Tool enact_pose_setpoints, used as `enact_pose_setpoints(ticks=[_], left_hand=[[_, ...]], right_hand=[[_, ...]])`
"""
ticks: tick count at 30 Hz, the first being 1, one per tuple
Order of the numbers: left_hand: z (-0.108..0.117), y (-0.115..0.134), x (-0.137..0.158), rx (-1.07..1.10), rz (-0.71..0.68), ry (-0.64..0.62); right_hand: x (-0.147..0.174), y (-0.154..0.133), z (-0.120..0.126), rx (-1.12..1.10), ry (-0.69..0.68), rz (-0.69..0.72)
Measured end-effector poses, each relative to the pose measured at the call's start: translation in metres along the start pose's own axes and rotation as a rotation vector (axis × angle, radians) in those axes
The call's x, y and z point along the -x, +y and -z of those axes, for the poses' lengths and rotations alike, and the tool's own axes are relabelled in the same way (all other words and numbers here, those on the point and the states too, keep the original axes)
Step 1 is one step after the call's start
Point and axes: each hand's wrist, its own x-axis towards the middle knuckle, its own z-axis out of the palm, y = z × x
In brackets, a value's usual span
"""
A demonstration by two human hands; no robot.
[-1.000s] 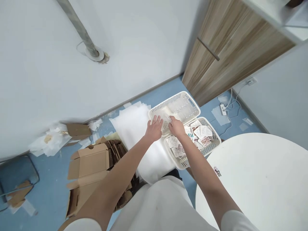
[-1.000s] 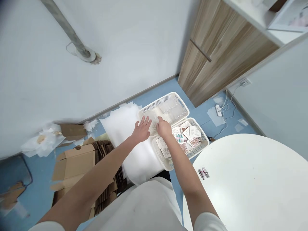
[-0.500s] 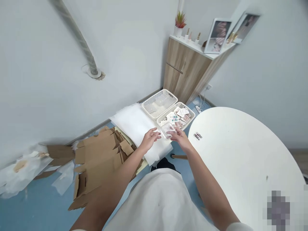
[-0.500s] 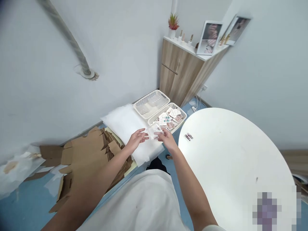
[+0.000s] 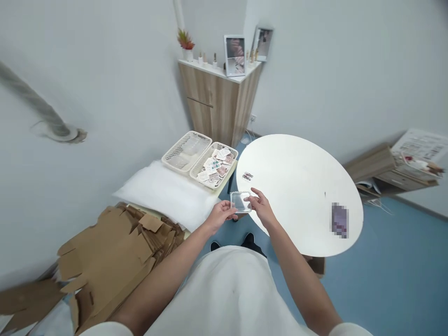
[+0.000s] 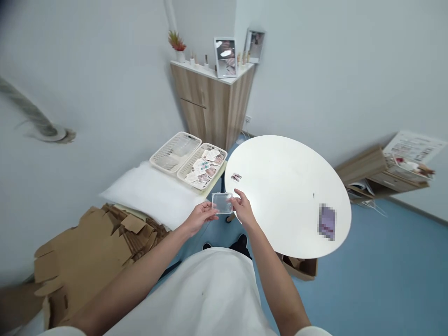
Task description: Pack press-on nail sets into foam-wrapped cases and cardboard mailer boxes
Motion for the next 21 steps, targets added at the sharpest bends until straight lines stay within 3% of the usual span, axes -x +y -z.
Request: enact_pose_setpoints(ticks=[6,11,15,18,21], left_hand=[[-0.057,-0.012,-0.029,-0.09,0.033,-0.095],[-0.103,-0.021,-0.06,-0.244,-0.07,-0.157],[-0.14,-0.02,-0.082,-0.345,-0.171,-0.249],[-0.164,-0.021,-0.096,-0.258,-0.144,-0.211],[-0.183,-0.03,-0.104,-0.085,-0.052,-0.124]], right_hand=[[0.019,0.001,0.065,-0.004,0.132,0.033],[0.026,-0.01,0.132,0.09,0.234,0.03],[0.022,-0.018,0.17,0.13,0.1,0.045],[0.021,-0.013,0.189,0.1,0.066,0.036],[0.026,0.002,0.205,-0.12,0.182,-0.005]])
